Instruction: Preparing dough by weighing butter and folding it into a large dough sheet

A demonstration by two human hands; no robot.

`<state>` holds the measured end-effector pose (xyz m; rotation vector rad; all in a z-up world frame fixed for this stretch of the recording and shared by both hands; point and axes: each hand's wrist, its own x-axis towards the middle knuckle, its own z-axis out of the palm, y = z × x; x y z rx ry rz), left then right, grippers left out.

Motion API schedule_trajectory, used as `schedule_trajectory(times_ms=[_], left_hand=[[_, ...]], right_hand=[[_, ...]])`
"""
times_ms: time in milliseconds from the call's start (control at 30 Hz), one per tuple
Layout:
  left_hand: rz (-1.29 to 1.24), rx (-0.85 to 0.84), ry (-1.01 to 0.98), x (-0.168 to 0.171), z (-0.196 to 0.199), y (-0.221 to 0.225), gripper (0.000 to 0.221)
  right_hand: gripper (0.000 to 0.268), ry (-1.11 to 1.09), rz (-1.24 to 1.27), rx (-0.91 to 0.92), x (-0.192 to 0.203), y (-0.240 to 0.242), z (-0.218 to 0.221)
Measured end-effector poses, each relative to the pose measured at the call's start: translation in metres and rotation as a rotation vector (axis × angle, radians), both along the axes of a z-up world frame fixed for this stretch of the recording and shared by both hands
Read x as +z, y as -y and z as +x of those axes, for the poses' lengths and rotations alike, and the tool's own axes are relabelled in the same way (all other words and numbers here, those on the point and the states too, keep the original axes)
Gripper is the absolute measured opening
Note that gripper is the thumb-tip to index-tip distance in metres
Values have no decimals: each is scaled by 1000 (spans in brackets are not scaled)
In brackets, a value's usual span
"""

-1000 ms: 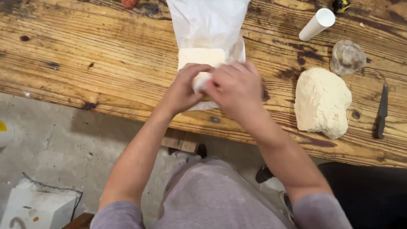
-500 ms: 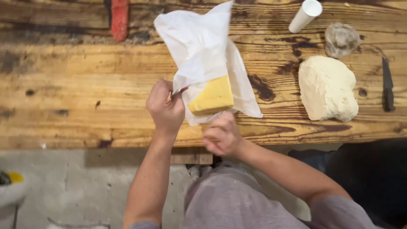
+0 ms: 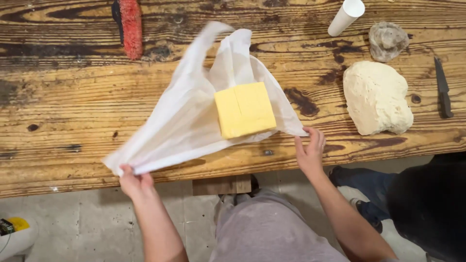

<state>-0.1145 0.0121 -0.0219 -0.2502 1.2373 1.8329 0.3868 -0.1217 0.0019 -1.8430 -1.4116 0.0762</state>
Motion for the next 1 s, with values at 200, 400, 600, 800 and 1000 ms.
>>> schedule_trajectory(times_ms=[200, 400, 600, 800, 1000], left_hand=[[-153, -117, 135, 24, -11, 71, 38], [-111, -403, -598, -13, -70, 52, 42], [-54, -1474, -1024, 93, 11, -24, 80], [-218, -1572, -276, -32, 87, -17, 97], [-115, -1374, 191, -163, 167, 12, 64]], right_hand=[[39, -387, -211, -177, -26, 30, -29], [30, -1191, -483, -160, -44, 36, -71], [52, -1452, -898, 181, 2, 7, -152], [60, -1499, -892, 450, -10, -10, -183], [66, -1527, -833, 388, -15, 21, -160]])
